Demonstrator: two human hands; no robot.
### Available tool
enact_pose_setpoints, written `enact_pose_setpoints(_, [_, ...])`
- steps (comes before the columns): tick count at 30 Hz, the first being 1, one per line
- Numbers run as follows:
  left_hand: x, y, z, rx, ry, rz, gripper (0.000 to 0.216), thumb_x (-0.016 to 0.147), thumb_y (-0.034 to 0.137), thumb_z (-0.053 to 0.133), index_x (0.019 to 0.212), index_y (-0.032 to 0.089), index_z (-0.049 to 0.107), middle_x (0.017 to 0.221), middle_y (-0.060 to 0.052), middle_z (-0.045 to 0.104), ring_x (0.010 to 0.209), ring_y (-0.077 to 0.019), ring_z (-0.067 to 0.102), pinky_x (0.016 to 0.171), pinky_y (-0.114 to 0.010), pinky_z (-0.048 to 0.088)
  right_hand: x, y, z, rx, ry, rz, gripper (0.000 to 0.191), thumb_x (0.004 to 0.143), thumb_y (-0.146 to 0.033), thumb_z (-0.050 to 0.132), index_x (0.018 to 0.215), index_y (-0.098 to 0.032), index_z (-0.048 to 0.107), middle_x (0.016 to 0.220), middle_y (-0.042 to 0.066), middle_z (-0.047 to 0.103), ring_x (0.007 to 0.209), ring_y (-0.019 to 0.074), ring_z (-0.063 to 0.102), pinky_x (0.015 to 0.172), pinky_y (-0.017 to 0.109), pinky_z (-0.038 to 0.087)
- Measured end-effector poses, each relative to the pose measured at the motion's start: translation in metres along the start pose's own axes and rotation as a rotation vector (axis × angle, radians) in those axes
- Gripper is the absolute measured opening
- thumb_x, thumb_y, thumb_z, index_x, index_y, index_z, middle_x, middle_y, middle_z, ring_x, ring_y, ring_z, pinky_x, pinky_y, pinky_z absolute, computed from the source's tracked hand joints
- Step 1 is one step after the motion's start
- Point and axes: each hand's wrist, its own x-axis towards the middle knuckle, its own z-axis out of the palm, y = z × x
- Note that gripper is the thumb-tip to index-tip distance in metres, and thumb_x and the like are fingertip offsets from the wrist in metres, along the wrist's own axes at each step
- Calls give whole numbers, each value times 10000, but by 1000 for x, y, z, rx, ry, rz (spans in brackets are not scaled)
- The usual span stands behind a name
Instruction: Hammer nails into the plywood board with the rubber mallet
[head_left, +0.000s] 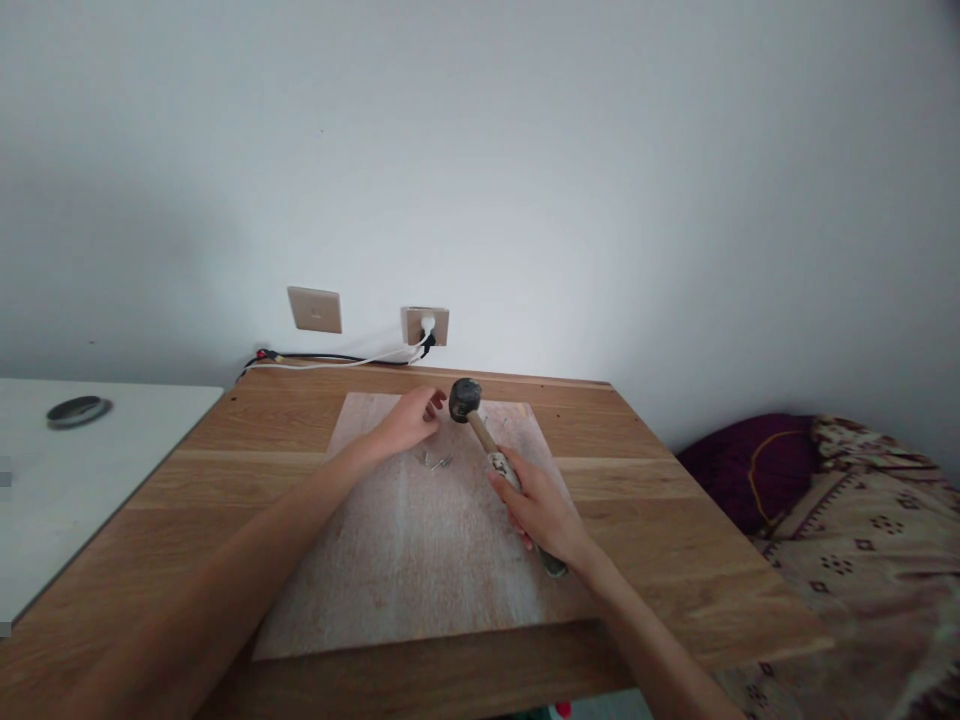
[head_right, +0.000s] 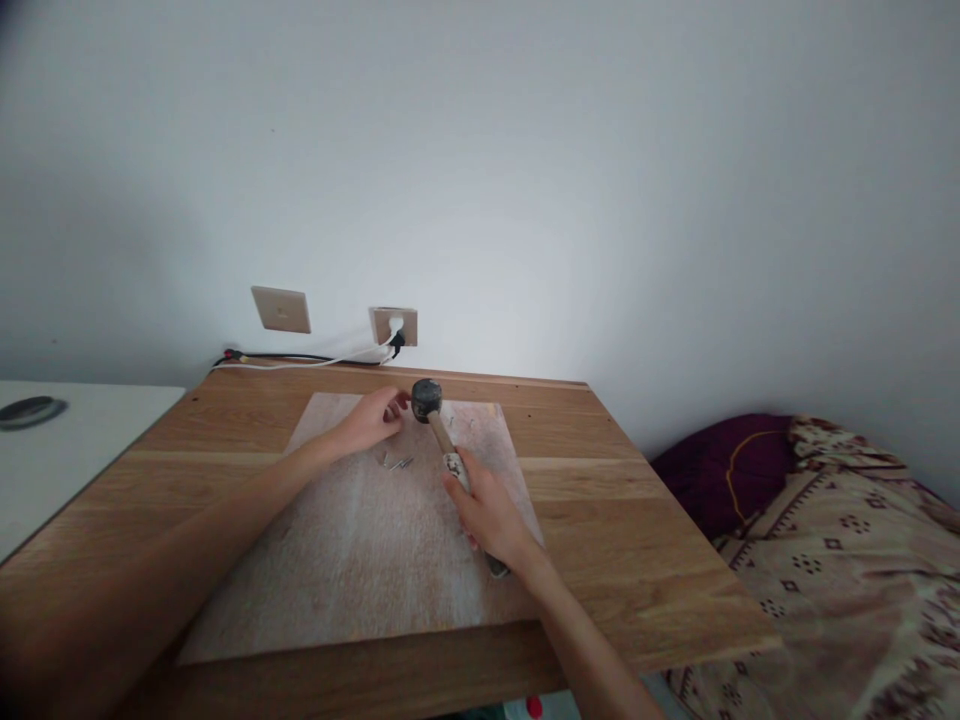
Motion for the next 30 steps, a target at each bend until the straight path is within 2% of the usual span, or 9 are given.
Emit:
enact_pose_setpoints(3, [-16,11,-20,129,-158,161,268,734,64,604,962,177,685,1027,-59,677,868,-185,669,812,-305,536,0,2,-1,27,-12,5,492,1009,-429,475,1422,-163,487,469,-113,438,321,112,417,278,181,360])
enact_pose_setpoints(6, [-36,24,-35,236,-368,344,310,795,31,567,986,222,718,1118,-53,700,1040,-206,674,943,-312,505,-1,4,0,59,-21,-1,485,998,-432,484,1402,-164,496,467,-121,428,325,108,408,272,174,362])
enact_pose_setpoints(9, [-53,31,-38,364,-396,444,332,885,44,545,1079,250,720,1139,-57,734,1116,-231,668,1023,-348,466,-1,6,0,85,-13,-11,490,995,-452,486,1398,-174,493,461,-129,426,322,102,393,272,168,363])
enact_pose_setpoints(13, [-62,33,-33,498,-389,472,285,927,61,546,1067,239,720,954,-64,749,1020,-249,690,981,-367,478,0,8,1,108,-6,-10,491,987,-477,496,1381,-184,503,461,-131,432,319,98,386,270,163,351])
enact_pose_setpoints(16, [-53,29,-28,421,-292,395,221,941,110,575,1035,233,733,981,-72,754,1015,-250,693,970,-373,487,1,8,1,127,-3,-8,531,978,-492,505,1409,-184,480,459,-138,422,317,100,385,267,164,347])
enact_pose_setpoints(21, [-22,10,-12,142,41,7,138,902,140,623,956,198,735,937,-53,773,895,-215,716,860,-329,525,1,5,3,140,-7,-33,531,972,-521,506,1378,-179,485,457,-144,420,312,93,380,273,157,348])
enact_pose_setpoints(24, [-14,0,-3,138,72,-84,122,874,141,637,921,202,731,860,-40,770,821,-211,714,818,-327,529,0,3,2,158,-19,-32,527,966,-547,512,1343,-180,500,456,-147,412,307,90,369,271,160,350])
enact_pose_setpoints(30, [-14,-2,3,151,82,-72,121,863,156,633,900,208,736,861,-44,768,821,-211,707,806,-321,525,1,6,-1,171,-37,-34,500,975,-528,519,1341,-190,505,455,-148,404,308,89,369,274,155,340])
